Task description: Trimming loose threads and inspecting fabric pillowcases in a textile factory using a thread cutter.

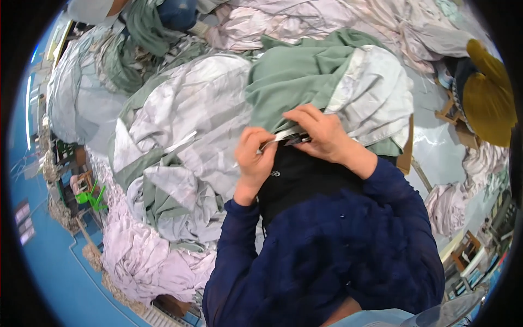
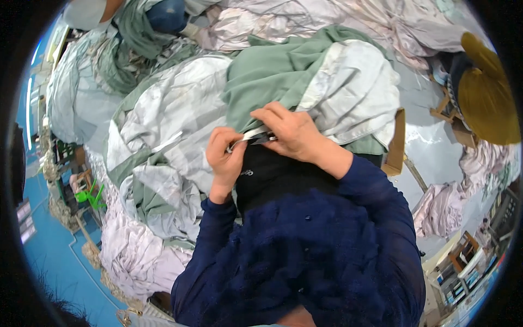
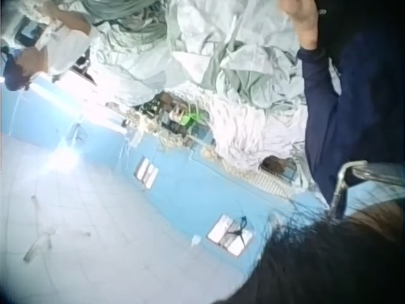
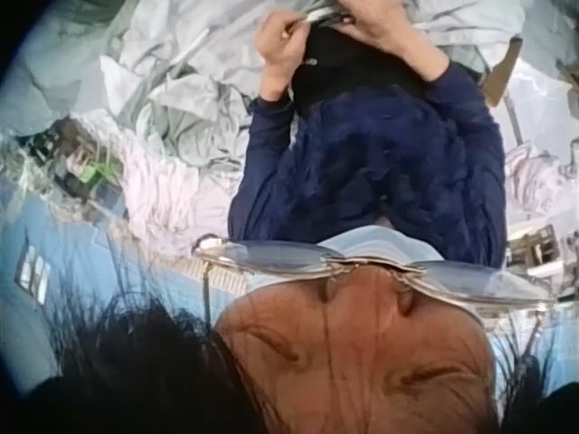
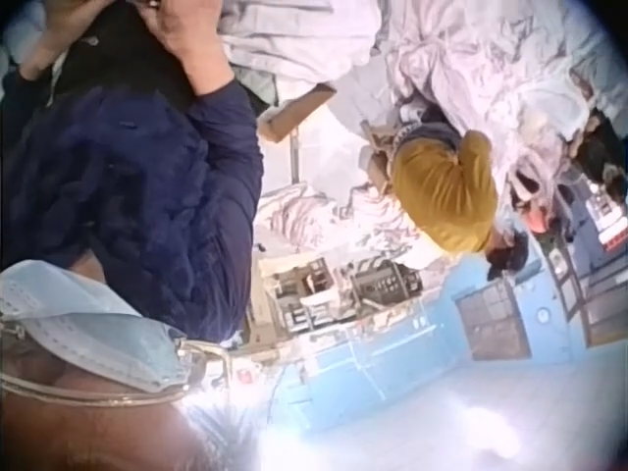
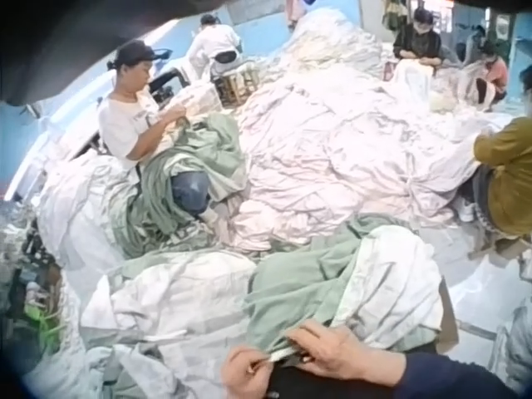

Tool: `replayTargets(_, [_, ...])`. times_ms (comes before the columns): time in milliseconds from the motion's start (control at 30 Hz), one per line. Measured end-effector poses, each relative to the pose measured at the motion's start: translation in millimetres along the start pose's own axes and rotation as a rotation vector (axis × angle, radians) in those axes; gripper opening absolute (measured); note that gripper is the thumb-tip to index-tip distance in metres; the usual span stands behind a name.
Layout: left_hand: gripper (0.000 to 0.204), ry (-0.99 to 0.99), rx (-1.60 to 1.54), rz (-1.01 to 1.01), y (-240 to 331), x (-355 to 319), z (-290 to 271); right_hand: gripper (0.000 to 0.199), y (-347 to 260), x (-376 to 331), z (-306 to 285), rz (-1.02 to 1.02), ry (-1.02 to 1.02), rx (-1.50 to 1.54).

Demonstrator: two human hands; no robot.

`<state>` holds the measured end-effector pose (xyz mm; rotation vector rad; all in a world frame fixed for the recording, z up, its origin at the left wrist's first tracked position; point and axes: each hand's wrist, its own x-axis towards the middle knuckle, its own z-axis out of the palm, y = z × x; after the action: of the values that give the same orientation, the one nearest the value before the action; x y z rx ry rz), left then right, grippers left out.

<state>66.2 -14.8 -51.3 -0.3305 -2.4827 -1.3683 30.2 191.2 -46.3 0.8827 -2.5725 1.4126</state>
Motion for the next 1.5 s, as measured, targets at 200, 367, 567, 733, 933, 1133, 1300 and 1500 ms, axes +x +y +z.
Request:
replayTargets(200, [0.016, -0.003, -0.25, -0.173, -11.0, 12.7, 5.3, 0.036, 20.0, -7.1, 12.1, 0.029, 0.114, -0.122])
replayTargets(367, [0.022, -0.289, -0.195, -0.231, -26.8, 16.4, -7.3, 0.019, 20.2, 9.9, -36.7, 0.157, 0.097, 0.116])
replayTargets(567, [0.015, -0.407, -0.212, -0.351, -56.2, 16.2, -28.7, 0.005, 21.5, 25.2, -114.2, 0.436, -0.009, 0.354])
replayTargets(733, [0.02, -0.537, -0.071, -0.32, -55.9, 1.2, -71.3, 0.01, 32.5, 44.2, -183.0, 0.258, 0.133, 0.286])
replayTargets(933, [0.03, -0.344, -0.292, -0.248, 30.9, 24.3, -129.0, 0.015, 48.1, 51.4, -271.2, 0.233, 0.292, 0.242])
replayTargets(1133, [0.016, -0.206, -0.317, -0.538, 23.2, 35.8, -120.5, 0.016, 152.3, 81.0, -280.2, 0.169, 0.241, 0.049])
replayTargets(1300, [0.009, -0.271, -0.454, -0.745, -46.7, 19.8, -87.5, 0.028, 202.7, 87.7, -241.1, 0.447, 0.16, -0.413])
replayTargets(1500, [0.01, -0.271, -0.453, -0.824, -70.8, 26.5, -74.0, 0.03, 240.5, 91.9, -208.7, 0.501, 0.165, -0.658])
